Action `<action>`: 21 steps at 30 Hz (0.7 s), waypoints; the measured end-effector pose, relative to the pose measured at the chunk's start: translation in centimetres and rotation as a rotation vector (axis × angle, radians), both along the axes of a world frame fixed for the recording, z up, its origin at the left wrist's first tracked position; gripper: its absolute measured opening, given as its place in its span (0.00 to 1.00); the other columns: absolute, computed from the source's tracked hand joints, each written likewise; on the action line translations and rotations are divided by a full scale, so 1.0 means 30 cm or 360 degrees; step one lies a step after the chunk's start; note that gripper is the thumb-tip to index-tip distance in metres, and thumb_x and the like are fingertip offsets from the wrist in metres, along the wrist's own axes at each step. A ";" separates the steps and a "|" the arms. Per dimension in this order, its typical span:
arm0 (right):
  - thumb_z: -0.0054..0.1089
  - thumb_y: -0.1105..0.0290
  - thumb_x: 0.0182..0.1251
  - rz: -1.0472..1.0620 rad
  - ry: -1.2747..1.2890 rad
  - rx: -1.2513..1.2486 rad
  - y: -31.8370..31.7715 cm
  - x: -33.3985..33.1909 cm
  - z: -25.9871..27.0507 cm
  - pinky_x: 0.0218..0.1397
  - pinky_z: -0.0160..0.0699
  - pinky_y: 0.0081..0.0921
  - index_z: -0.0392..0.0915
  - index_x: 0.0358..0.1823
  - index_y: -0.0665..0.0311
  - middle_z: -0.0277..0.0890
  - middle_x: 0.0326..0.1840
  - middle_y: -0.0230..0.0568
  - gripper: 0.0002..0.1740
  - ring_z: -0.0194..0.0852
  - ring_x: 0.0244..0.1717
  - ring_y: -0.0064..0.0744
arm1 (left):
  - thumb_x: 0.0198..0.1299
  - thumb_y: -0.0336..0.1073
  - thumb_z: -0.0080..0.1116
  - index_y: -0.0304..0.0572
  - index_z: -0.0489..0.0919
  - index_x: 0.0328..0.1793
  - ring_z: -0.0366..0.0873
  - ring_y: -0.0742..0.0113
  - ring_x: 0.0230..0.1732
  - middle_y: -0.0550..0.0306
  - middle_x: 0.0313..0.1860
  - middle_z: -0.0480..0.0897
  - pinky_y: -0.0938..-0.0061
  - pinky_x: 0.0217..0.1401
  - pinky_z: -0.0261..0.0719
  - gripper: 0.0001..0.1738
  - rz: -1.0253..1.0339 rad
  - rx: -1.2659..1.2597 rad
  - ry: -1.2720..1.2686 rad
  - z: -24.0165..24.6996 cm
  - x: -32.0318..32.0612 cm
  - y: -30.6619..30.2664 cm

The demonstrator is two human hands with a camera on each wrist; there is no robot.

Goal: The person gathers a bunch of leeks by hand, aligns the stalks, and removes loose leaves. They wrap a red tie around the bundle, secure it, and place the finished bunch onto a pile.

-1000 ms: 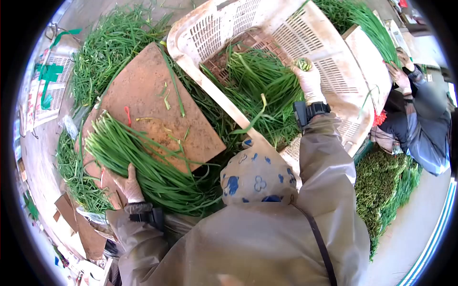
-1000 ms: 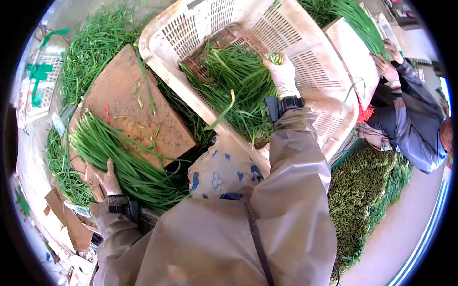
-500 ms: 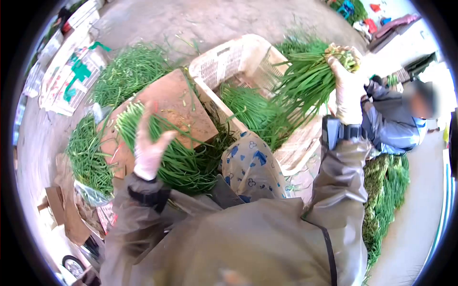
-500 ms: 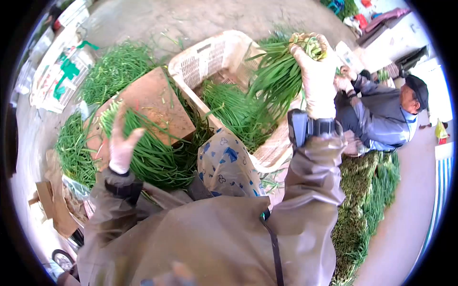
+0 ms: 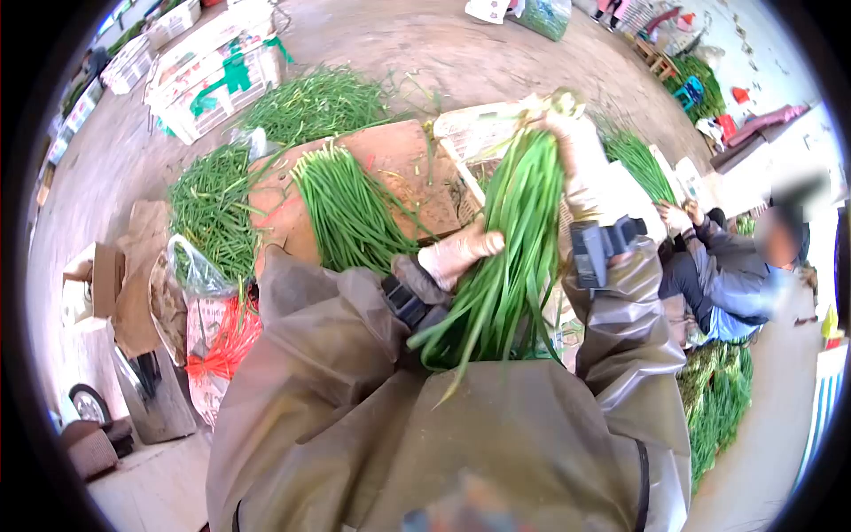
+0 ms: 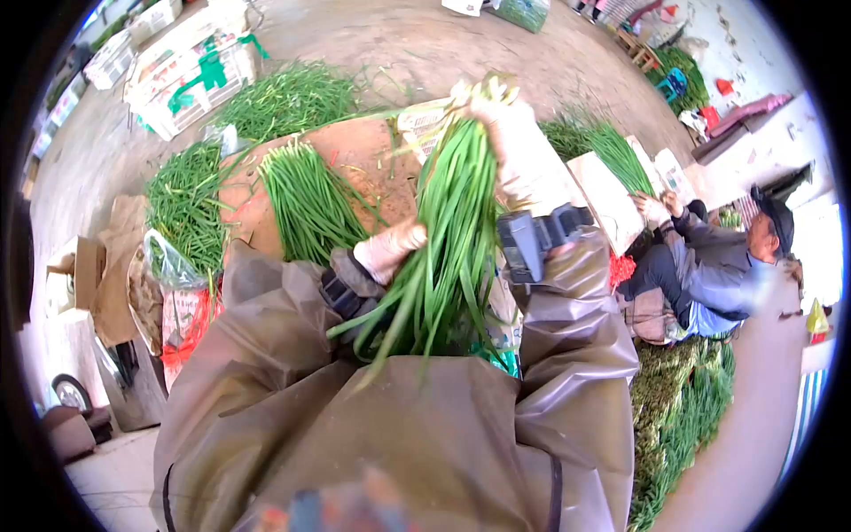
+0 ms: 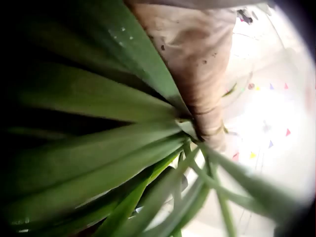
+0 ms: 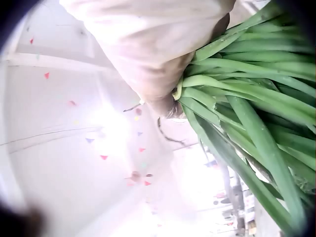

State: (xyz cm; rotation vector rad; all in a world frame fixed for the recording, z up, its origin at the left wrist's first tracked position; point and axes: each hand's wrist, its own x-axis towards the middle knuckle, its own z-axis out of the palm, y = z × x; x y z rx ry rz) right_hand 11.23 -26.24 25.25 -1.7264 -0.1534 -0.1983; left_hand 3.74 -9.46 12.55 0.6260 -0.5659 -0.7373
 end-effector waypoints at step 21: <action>0.69 0.65 0.56 0.0699 0.0786 -0.1578 0.076 -0.042 -0.169 0.56 0.78 0.28 0.61 0.74 0.65 0.80 0.53 0.49 0.43 0.80 0.51 0.37 | 0.68 0.49 0.59 0.43 0.78 0.58 0.82 0.64 0.48 0.57 0.49 0.85 0.64 0.59 0.79 0.21 0.0504 -0.0508 0.1331 -0.193 0.133 -0.126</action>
